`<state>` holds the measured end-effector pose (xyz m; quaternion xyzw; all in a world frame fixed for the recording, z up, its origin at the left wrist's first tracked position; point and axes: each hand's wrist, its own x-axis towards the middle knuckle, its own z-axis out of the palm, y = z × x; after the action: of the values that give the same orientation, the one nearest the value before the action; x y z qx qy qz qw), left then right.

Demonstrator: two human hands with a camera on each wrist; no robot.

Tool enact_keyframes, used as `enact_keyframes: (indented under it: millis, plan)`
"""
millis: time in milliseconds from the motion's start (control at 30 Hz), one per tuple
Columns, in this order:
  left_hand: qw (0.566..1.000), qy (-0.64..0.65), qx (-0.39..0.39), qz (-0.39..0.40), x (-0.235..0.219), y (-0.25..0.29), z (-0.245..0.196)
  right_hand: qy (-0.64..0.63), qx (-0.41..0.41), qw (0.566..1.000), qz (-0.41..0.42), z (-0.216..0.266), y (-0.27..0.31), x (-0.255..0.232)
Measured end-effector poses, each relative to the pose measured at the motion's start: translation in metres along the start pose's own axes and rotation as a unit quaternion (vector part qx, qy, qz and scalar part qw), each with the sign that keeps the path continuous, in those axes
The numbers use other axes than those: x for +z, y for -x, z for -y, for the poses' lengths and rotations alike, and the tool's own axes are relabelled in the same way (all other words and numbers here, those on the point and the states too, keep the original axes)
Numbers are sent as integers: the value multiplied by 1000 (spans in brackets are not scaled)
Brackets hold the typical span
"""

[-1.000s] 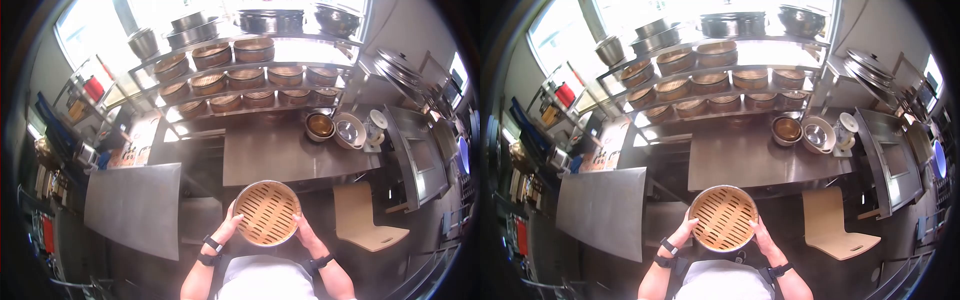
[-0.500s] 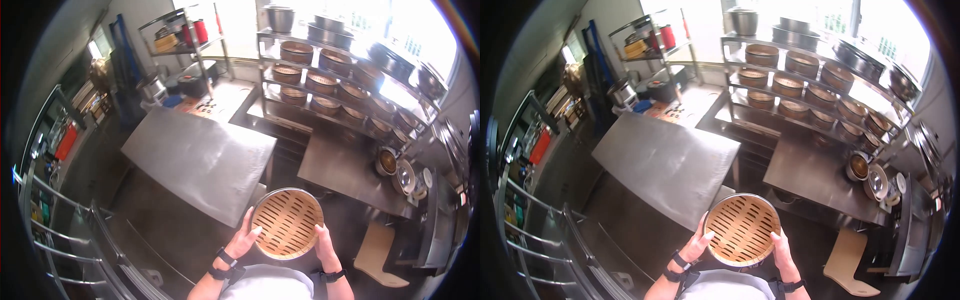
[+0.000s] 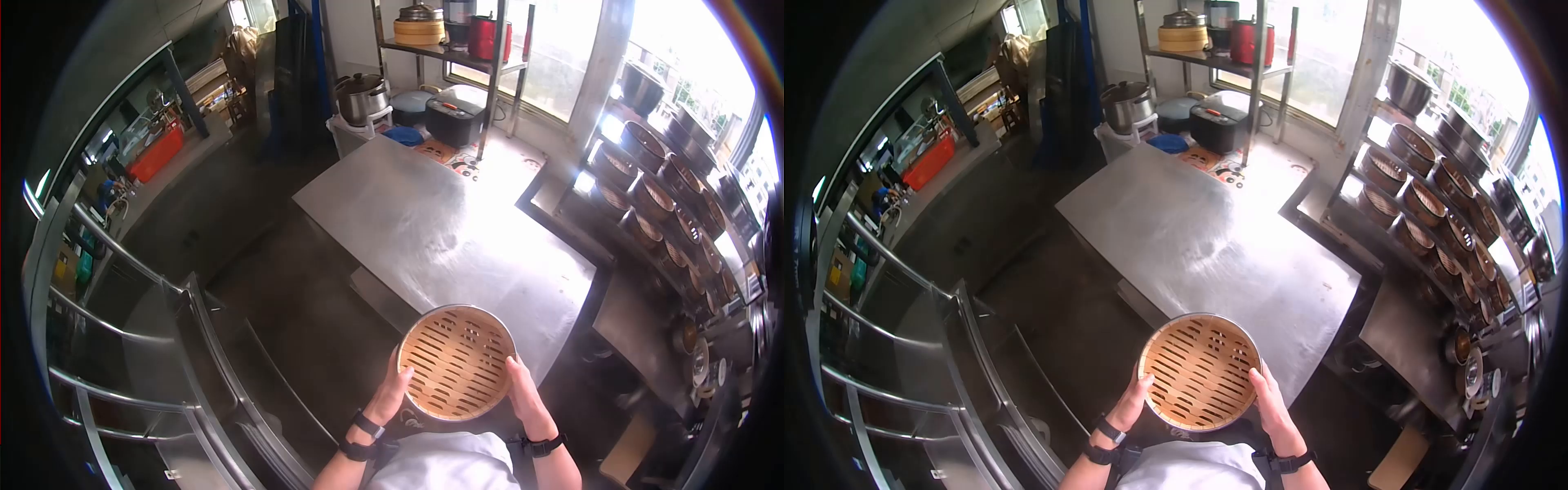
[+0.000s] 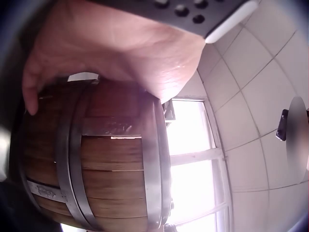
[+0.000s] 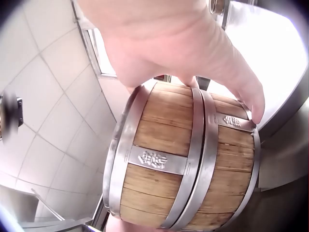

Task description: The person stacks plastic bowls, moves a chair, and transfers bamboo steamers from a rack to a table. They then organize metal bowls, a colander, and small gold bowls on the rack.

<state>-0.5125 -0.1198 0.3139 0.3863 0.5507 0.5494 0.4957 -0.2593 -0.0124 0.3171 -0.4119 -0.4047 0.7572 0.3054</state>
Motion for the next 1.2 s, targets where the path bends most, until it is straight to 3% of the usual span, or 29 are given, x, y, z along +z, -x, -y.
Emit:
enact_keyframes:
  millis: [167, 267, 367, 467, 533, 567, 600, 700, 733, 867, 933, 1000, 1067, 1100, 1200]
  plan:
    - [994, 69, -84, -33, -59, -44, 13, 88, 34, 996, -7, -3, -63, 39]
    - [993, 70, -82, -39, -86, -79, -5, 74, 20, 997, 6, 7, -106, 66]
    - [993, 58, -97, -36, -126, -120, 6, 77, 23, 997, 14, 5, -164, 83]
    - [990, 49, -117, -63, -154, -166, -18, 59, 31, 998, 15, 29, -205, 117]
    - [990, 57, -121, -40, -176, -201, -25, 81, 7, 997, 3, 27, -243, 126]
    - [988, 66, -137, -22, -188, -213, -27, 98, 3, 995, 3, 26, -257, 131]
    - [979, -2, -200, -51, -203, -227, -16, 94, 8, 996, 0, 30, -268, 140]
    - [972, 1, -226, -67, -230, -267, -6, 78, 4, 997, 24, 50, -305, 158]
    - [980, -27, -185, -61, -233, -281, -13, 94, -8, 995, 14, 47, -320, 160]
    - [973, -8, -223, -51, -268, -336, -20, 122, -3, 993, 4, 40, -380, 172]
    - [983, -12, -174, -62, -285, -370, -13, 121, -2, 993, -7, 51, -406, 184]
    - [986, -13, -153, -59, -306, -402, -12, 101, 54, 992, -55, 60, -430, 204]
    - [977, -155, -135, -49, -330, -435, -25, 129, 36, 988, -79, 46, -473, 212]
    - [977, -152, -141, -40, -339, -447, -36, 162, 18, 982, -92, 42, -487, 217]
    - [947, -294, -128, 15, -362, -485, -76, 120, 41, 983, -132, 82, -513, 262]
